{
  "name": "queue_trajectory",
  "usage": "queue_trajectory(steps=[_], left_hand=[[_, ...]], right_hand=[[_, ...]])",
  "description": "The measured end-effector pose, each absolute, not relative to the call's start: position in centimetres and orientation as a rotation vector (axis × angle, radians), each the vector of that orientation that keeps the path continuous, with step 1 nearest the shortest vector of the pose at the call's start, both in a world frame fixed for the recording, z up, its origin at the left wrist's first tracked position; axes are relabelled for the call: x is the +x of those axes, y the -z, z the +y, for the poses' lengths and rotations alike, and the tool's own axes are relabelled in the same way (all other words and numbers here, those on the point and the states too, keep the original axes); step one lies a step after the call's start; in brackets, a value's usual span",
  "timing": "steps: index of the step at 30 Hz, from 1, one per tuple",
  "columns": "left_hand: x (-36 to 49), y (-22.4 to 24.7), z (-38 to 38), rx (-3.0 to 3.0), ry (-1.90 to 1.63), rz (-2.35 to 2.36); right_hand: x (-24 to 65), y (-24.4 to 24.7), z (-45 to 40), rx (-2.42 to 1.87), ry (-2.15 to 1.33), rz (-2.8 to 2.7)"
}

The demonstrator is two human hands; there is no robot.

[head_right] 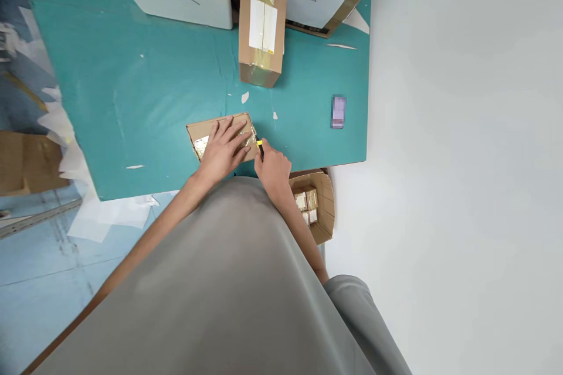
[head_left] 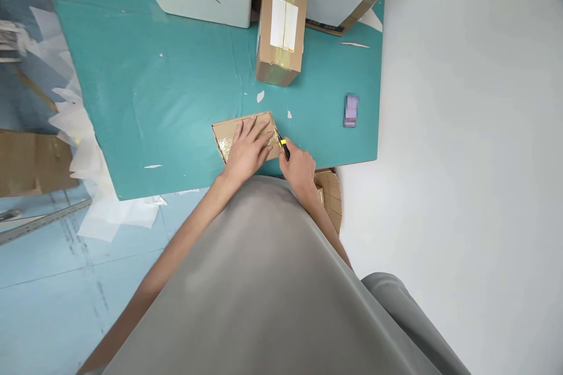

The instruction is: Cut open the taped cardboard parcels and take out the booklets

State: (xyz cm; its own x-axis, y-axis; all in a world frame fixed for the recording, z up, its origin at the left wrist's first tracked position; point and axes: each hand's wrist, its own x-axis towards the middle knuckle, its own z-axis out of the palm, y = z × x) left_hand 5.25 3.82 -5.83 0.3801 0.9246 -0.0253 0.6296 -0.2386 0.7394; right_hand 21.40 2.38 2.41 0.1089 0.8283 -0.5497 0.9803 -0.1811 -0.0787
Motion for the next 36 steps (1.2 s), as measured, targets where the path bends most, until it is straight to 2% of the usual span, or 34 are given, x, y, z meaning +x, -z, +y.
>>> queue_trajectory(steps=[8, 17, 20, 22, 25, 30, 34, 36], left_hand=[[5.4, 6.3, 3.5, 1.942, -0.62, 1.332], [5.3, 6.2, 3.2, 1.937, -0.602, 1.333], [4.5, 6.2, 2.7, 1.945, -0.606, 1.361], [3.4, 6.3, 2.1, 1.959, -0.61, 1.389], [1.0, 6.7, 0.6, 1.971, -0.599, 1.463], [-4.1, 7.6, -2.2, 1.94, -0.583, 1.656], [-6.8, 7.5, -4.6, 1.904, -0.654, 1.83], [-7.4, 7.3, -5.8, 1.824, -0.705, 1.975]], right_hand=[[19.9, -2.5, 2.6, 2.092, 0.687, 1.743], [21.5, -4.1, -0.6, 2.012, 0.758, 1.69], [22.9, -4.0, -1.2, 2.101, 0.788, 1.74], [24.5, -2.4, -0.7, 2.237, 0.763, 1.739], [27.3, 2.5, 1.6, 2.408, 0.738, 1.65], [31.2, 10.6, 5.6, 2.447, 0.909, 1.543], [31.8, 12.7, 6.7, 2.53, 0.946, 1.571], [30.3, 12.9, 6.8, 2.497, 1.076, 1.697]])
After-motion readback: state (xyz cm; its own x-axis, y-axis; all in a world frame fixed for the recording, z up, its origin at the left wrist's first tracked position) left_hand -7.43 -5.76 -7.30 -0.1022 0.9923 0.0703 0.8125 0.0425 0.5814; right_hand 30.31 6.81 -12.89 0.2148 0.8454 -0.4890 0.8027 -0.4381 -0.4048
